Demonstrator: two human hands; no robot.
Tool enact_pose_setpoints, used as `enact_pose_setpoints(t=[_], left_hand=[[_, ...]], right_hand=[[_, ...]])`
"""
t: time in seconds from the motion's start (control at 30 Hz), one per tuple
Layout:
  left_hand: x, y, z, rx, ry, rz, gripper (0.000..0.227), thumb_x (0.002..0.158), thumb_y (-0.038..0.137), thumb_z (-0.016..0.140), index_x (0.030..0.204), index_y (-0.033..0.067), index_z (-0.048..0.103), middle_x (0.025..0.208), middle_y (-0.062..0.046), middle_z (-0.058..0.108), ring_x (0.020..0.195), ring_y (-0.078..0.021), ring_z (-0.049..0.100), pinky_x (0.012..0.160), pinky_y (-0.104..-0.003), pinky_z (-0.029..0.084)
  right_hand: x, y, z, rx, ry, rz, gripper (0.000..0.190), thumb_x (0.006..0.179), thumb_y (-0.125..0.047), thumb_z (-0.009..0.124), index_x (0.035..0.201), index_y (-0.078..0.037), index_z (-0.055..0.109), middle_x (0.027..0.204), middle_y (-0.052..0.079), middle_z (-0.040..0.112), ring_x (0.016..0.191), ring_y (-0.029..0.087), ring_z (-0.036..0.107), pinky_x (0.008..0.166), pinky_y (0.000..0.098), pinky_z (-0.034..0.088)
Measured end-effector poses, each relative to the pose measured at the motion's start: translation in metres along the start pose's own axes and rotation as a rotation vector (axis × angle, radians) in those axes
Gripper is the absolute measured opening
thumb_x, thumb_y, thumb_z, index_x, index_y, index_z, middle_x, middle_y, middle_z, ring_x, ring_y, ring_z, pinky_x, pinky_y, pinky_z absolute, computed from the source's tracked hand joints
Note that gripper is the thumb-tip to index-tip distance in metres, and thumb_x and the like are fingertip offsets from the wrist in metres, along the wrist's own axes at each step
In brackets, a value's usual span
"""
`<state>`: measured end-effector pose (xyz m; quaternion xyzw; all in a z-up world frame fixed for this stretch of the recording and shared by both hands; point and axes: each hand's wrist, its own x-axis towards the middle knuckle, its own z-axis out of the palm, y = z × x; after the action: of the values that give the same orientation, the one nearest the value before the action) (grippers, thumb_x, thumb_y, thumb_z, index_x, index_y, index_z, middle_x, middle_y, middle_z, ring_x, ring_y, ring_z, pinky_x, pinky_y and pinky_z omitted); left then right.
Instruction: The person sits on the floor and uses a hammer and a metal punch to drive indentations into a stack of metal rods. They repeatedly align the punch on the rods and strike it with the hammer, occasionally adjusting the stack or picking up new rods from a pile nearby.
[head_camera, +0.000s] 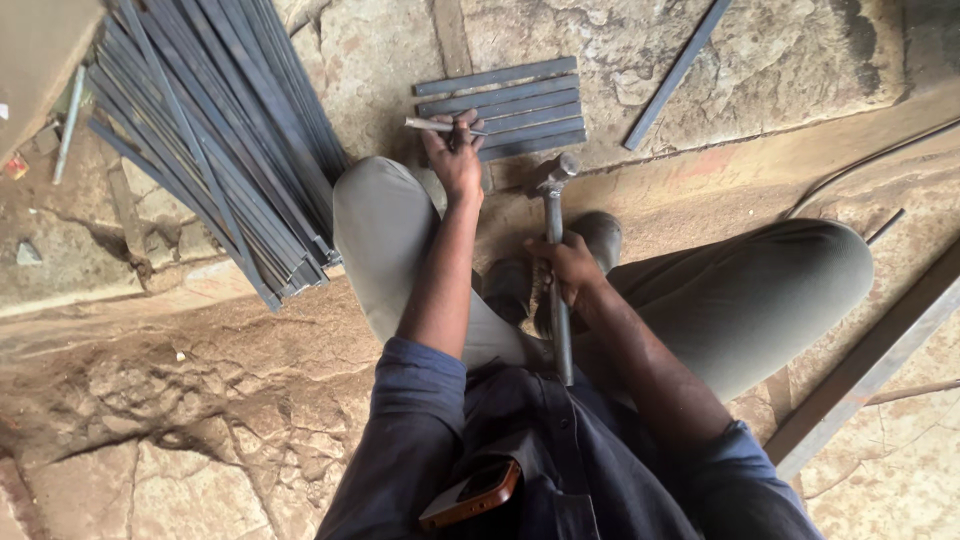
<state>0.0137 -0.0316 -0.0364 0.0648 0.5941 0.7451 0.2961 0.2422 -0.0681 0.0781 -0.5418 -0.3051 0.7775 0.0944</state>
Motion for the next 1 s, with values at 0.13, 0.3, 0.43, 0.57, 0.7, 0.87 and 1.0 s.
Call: enact_pose_setpoints(t=[0.13,0.3,0.43,0.57,0.7,0.87,1.0], left_hand=[[0.004,-0.001,-0.006,-0.051,-0.019,0.028,0.019,0.107,0.005,0.052,0.12,0.0105,0.041,0.117,-0.017,0.071,0.097,-0.024,0.073,0.082,-0.04,0.061],[0.005,-0.002,-0.004,-0.042,-0.012,0.007,0.018,0.106,0.006,0.053,0.119,0.0102,0.041,0.116,-0.017,0.072,0.098,-0.0241,0.074,0.082,-0.041,0.061],[0.004,-0.006,-0.004,-0.087,-0.038,0.001,0.019,0.107,0.006,0.053,0.119,0.0105,0.041,0.117,-0.017,0.071,0.099,-0.0246,0.073,0.085,-0.04,0.061],[0.006,-0.006,-0.005,-0.113,-0.065,0.0,0.019,0.107,0.006,0.054,0.119,0.0103,0.04,0.118,-0.018,0.07,0.1,-0.0259,0.072,0.087,-0.042,0.062],[0.006,0.001,0.0,-0.117,-0.088,-0.035,0.02,0.106,0.006,0.053,0.119,0.0104,0.039,0.118,-0.019,0.07,0.1,-0.0279,0.073,0.087,-0.044,0.062],[0.005,0.003,0.007,-0.078,-0.143,-0.033,0.021,0.107,0.004,0.05,0.122,0.011,0.037,0.12,-0.019,0.07,0.101,-0.0264,0.072,0.089,-0.044,0.062],[0.002,0.003,0.011,-0.023,-0.171,-0.019,0.021,0.107,0.001,0.049,0.121,0.0109,0.037,0.118,-0.018,0.069,0.1,-0.0238,0.07,0.089,-0.042,0.059]], right_hand=[[-0.006,-0.003,-0.001,0.13,-0.018,0.066,0.017,0.088,-0.008,0.074,0.094,-0.003,0.059,0.06,0.001,0.052,0.041,0.012,0.049,0.033,0.0289,0.04],[-0.005,-0.005,-0.002,0.145,-0.099,0.095,0.018,0.09,-0.009,0.074,0.089,-0.003,0.056,0.06,0.0,0.05,0.041,0.011,0.048,0.034,0.0284,0.04],[0.008,-0.008,0.01,-0.017,-0.097,0.017,0.02,0.092,-0.011,0.073,0.086,-0.003,0.056,0.06,0.002,0.051,0.042,0.013,0.05,0.036,0.0285,0.041],[0.029,-0.019,0.027,0.073,-0.091,-0.006,0.02,0.089,-0.01,0.073,0.085,-0.006,0.053,0.058,0.001,0.049,0.041,0.013,0.048,0.034,0.0306,0.039],[0.034,-0.024,0.031,0.121,-0.095,0.007,0.021,0.09,-0.013,0.074,0.086,-0.01,0.054,0.059,-0.001,0.047,0.043,0.012,0.046,0.036,0.0294,0.037],[0.039,-0.014,0.019,0.186,-0.102,0.075,0.022,0.091,-0.018,0.072,0.087,-0.011,0.052,0.06,-0.001,0.047,0.044,0.013,0.045,0.037,0.0299,0.037],[0.039,-0.001,0.013,0.131,-0.066,0.035,0.021,0.093,-0.019,0.072,0.089,-0.006,0.055,0.061,0.001,0.048,0.045,0.014,0.047,0.039,0.0308,0.038]])
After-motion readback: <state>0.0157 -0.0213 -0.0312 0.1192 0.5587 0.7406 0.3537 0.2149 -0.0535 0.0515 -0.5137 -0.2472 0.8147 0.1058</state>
